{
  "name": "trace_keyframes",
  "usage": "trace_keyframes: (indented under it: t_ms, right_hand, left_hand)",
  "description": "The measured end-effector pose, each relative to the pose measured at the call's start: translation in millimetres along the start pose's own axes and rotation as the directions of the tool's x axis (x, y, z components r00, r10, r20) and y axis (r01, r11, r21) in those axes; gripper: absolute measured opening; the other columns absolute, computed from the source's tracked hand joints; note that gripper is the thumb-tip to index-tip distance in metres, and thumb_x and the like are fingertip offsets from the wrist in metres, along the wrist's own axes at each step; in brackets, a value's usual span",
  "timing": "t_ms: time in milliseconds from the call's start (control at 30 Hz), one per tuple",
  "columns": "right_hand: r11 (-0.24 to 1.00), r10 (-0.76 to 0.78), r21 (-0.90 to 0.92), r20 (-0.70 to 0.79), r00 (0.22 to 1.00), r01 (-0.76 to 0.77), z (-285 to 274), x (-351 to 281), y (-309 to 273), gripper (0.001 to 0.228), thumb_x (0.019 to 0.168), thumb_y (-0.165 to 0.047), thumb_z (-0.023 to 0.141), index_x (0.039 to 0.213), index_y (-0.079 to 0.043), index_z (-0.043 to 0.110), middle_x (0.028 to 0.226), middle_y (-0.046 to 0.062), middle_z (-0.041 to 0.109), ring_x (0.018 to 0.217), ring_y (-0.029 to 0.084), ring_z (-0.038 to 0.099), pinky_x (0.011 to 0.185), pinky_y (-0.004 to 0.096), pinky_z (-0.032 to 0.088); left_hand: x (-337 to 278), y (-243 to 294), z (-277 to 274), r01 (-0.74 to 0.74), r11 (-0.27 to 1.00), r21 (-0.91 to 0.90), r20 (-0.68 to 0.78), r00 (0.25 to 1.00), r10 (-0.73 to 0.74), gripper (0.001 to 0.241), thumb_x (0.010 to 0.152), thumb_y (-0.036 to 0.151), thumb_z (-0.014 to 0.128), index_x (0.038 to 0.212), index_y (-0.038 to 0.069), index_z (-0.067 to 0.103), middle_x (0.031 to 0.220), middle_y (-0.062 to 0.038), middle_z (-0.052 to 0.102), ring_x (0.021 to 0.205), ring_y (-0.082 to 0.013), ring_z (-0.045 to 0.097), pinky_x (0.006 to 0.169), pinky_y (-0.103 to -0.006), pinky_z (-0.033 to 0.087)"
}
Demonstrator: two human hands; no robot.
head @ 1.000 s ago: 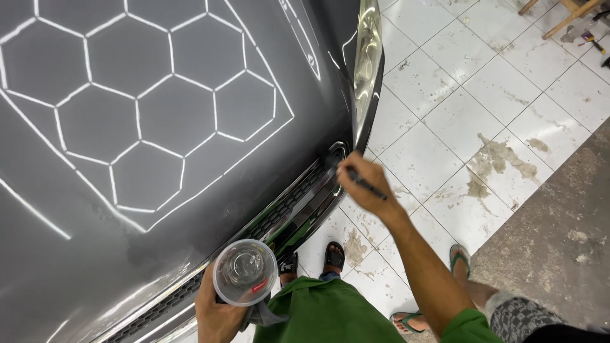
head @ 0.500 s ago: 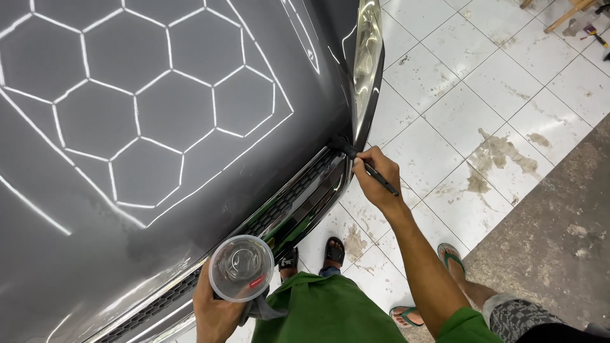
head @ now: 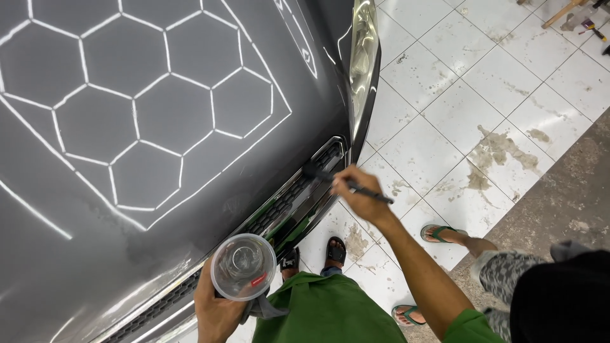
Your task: The person cleans the front grille and emblem of a black Chevrolet using a small brush and a liquid from a plastic container. They repeatedly dip the brush into the container and scrub the chrome and black surfaces of the grille. The person also wipes the car's hood with a grey cloth.
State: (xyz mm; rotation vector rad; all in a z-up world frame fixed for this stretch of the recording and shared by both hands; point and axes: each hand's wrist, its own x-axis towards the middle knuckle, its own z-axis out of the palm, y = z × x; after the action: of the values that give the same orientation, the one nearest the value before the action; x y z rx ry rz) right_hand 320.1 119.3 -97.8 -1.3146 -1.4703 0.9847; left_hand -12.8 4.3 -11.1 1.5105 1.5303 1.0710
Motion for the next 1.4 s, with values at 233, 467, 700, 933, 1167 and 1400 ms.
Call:
trace_keyframes:
  t_ms: [233, 467, 700, 933, 1167, 1400]
  right_hand:
    - [0.971, -0.194, -0.143, -0.015, 0.981, 0.190, 19, -13, 14, 0.014, 0.101, -0.015, 0.059, 0.097, -0.004, 0.065, 0.073, 0.004, 0.064, 0.045, 0.008, 0.052, 0.031, 0.019, 0.041]
    - [0.984, -0.156, -0.104, -0.098, 0.983, 0.146, 37, -22, -23, 0.012, 0.101, -0.012, 0.060, 0.102, -0.002, 0.066, 0.084, 0.011, 0.071, 0.065, 0.017, 0.069, 0.050, 0.024, 0.058]
    - [0.886, -0.373, -0.350, -0.152, 0.915, 0.303, 25, -7, -3, 0.011, 0.102, -0.007, 0.055, 0.096, -0.001, 0.063, 0.074, 0.010, 0.065, 0.052, 0.015, 0.062, 0.037, 0.024, 0.049]
    - [0.908, -0.350, -0.175, 0.184, 0.919, 0.381, 42, -31, -17, 0.017, 0.105, -0.017, 0.048, 0.095, -0.008, 0.059, 0.083, 0.008, 0.064, 0.064, 0.018, 0.063, 0.050, 0.027, 0.056]
    - [0.832, -0.404, -0.366, 0.116, 0.907, 0.418, 57, -27, -20, 0.015, 0.102, -0.013, 0.054, 0.097, -0.002, 0.064, 0.083, 0.011, 0.068, 0.066, 0.022, 0.069, 0.052, 0.028, 0.063]
    - [0.832, -0.447, -0.279, 0.177, 0.877, 0.480, 54, -43, -33, 0.010, 0.104, -0.006, 0.053, 0.096, -0.007, 0.061, 0.084, 0.007, 0.065, 0.070, 0.019, 0.068, 0.060, 0.028, 0.063]
  left_hand:
    - [-2, 5, 1, 0.029, 0.999, -0.033, 0.012, 1.000, -0.029, 0.080, 0.066, 0.020, 0.091, 0.137, 0.003, 0.060, 0.130, -0.014, 0.070, 0.122, -0.0256, 0.068, 0.106, -0.0378, 0.056]
    - [-7, 8, 4, 0.045, 0.998, -0.051, 0.002, 0.999, -0.045, 0.083, 0.064, 0.016, 0.091, 0.138, 0.002, 0.059, 0.130, -0.015, 0.069, 0.121, -0.0267, 0.068, 0.105, -0.0380, 0.057]
    - [-18, -3, 1, 0.102, 0.995, -0.010, -0.042, 0.994, -0.102, 0.083, 0.063, 0.014, 0.091, 0.139, 0.004, 0.059, 0.131, -0.012, 0.069, 0.122, -0.0246, 0.067, 0.104, -0.0356, 0.056]
    - [-34, 0, 7, 0.124, 0.992, 0.008, -0.074, 0.990, -0.123, 0.081, 0.065, 0.019, 0.091, 0.138, 0.004, 0.059, 0.129, -0.012, 0.071, 0.120, -0.0240, 0.068, 0.103, -0.0354, 0.057]
    - [-49, 18, 2, 0.285, 0.958, 0.009, -0.088, 0.955, -0.283, 0.082, 0.062, 0.021, 0.093, 0.137, 0.008, 0.062, 0.128, -0.010, 0.073, 0.119, -0.0234, 0.070, 0.101, -0.0370, 0.058]
    - [-70, 7, -5, 0.132, 0.991, -0.035, -0.119, 0.984, -0.136, 0.081, 0.069, 0.024, 0.088, 0.140, 0.001, 0.057, 0.133, -0.013, 0.069, 0.125, -0.0269, 0.067, 0.107, -0.0390, 0.056]
